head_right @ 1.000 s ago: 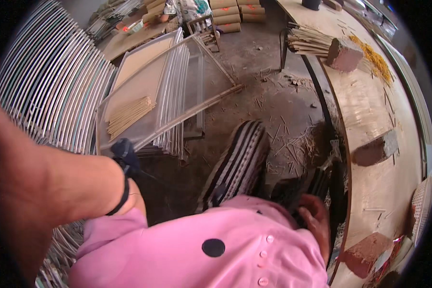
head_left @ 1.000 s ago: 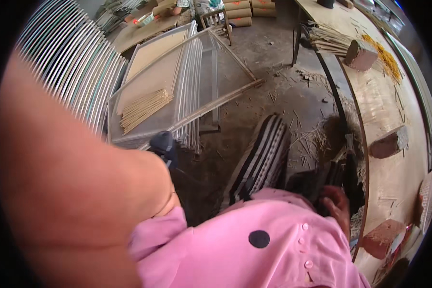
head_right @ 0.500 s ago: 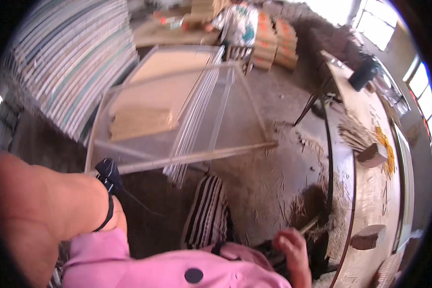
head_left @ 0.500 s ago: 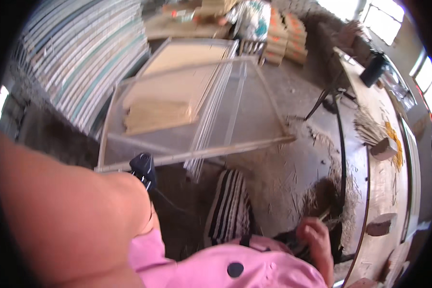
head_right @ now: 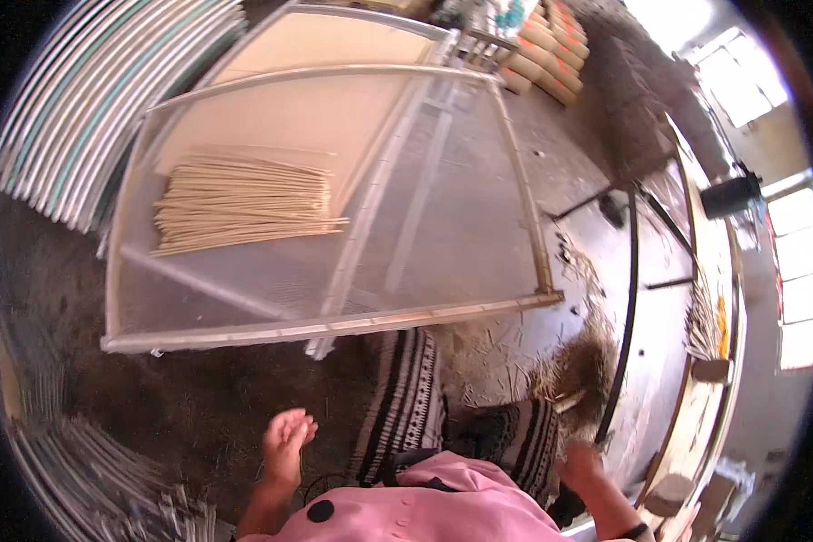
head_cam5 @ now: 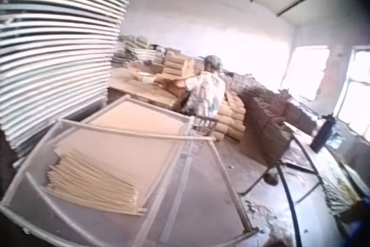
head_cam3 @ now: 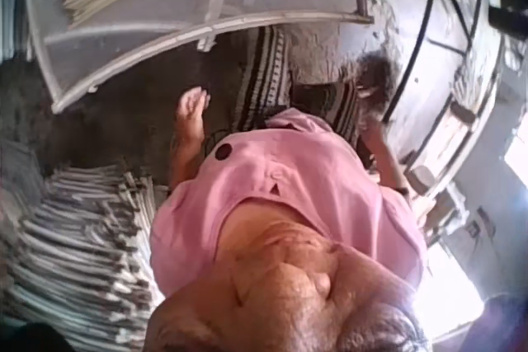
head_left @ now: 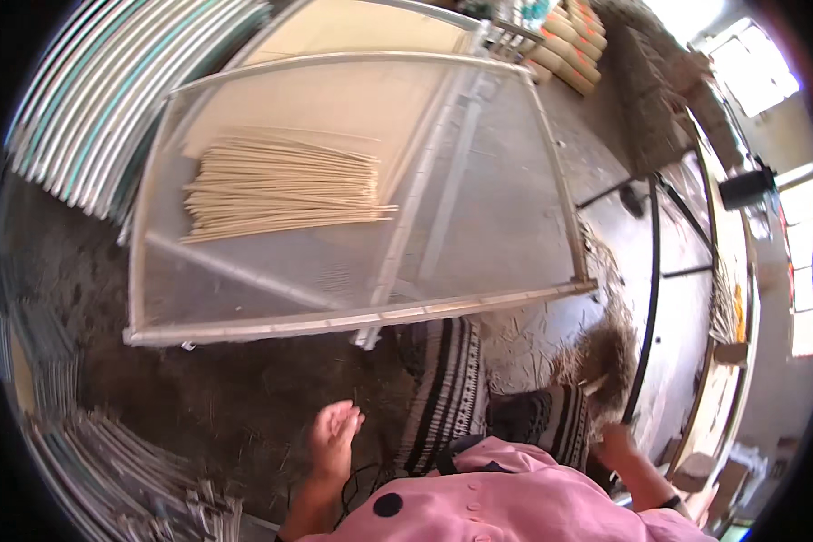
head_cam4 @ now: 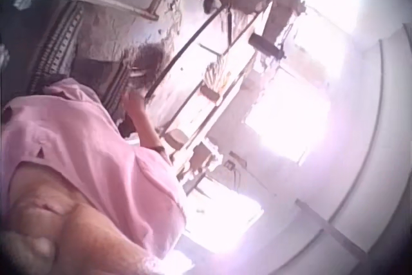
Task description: Gathering thin bamboo sticks from drying screens and bundling them with rubber bands.
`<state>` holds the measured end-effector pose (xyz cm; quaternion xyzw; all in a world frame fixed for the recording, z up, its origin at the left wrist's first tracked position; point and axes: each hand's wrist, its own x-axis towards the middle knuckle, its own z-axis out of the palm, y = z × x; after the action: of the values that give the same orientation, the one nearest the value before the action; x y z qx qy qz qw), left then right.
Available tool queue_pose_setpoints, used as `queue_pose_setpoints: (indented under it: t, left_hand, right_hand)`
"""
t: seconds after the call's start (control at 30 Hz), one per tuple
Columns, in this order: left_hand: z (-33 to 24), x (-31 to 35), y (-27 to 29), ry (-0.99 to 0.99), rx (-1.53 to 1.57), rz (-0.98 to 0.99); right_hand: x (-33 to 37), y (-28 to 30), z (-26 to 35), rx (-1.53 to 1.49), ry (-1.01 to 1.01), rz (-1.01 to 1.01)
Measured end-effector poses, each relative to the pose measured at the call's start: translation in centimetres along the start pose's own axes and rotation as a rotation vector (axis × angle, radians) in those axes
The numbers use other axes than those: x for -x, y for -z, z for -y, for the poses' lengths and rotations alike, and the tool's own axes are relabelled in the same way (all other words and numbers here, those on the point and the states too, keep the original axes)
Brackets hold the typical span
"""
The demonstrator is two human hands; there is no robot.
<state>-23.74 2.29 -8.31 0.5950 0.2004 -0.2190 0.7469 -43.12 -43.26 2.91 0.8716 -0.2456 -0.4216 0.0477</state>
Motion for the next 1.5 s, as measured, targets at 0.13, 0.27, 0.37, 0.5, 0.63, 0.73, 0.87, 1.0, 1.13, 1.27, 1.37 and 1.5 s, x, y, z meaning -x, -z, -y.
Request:
queue_pose_setpoints:
  t: [0.13, 0.27, 0.37, 0.5, 0.63, 0.73, 0.87, 1.0, 1.13, 1.27, 1.37, 1.5]
  left_hand:
    - [0.2, -0.7, -0.8, 0.252, -0.041, -0.015]
    - [1.8, -2.4, -0.3, 0.205, -0.219, 0.036]
    - [1.9, -3.0, -1.2, 0.135, -0.214, 0.076]
    - [-2.2, -3.6, -5.1, 0.271, -0.093, 0.167]
    - [-6.4, -2.8, -4.9, 0.096, 0.056, 0.303]
    - [-7.3, -3.2, -4.6, -0.130, 0.047, 0.335]
    - [-2.3, -3.1, -1.9, -0.127, -0.167, 0.340]
    - [9.3, 2.8, 6.1, 0.161, -1.088, 0.254]
    - [16.0, 10.2, 9.5, 0.556, -1.192, 0.325]
    - [16.4, 13.8, 7.8, 0.664, -1.143, 0.319]
    - [15.7, 15.4, 8.5, 0.762, -1.155, 0.306]
    - [18.7, 14.2, 15.6, 0.923, -1.043, 0.105]
  right_hand:
    - [13.5, -12.6, -6.8, -0.050, -0.179, 0.704]
    - [17.9, -12.7, -5.3, -0.219, -0.228, 0.674]
    - [20.1, -8.0, -4.7, -0.282, -0.198, 0.608]
    - [23.3, 3.9, -3.1, -0.352, -0.047, 0.498]
    - [22.5, 18.0, 1.0, -0.484, 0.357, 0.363]
    - [21.3, 23.5, 4.8, -0.568, 0.687, 0.151]
    - [11.2, 23.6, 4.3, -0.542, 0.373, 0.861]
    - [7.7, 19.6, 4.6, -0.175, -0.085, 0.616]
    - [7.9, 4.8, -2.3, -0.007, 0.107, 0.401]
    - [12.4, -4.7, -7.0, 0.028, 0.011, 0.680]
    - [14.2, -7.2, -7.8, -0.062, -0.089, 0.773]
    - [13.3, -8.2, -6.6, -0.203, -0.150, 0.797]
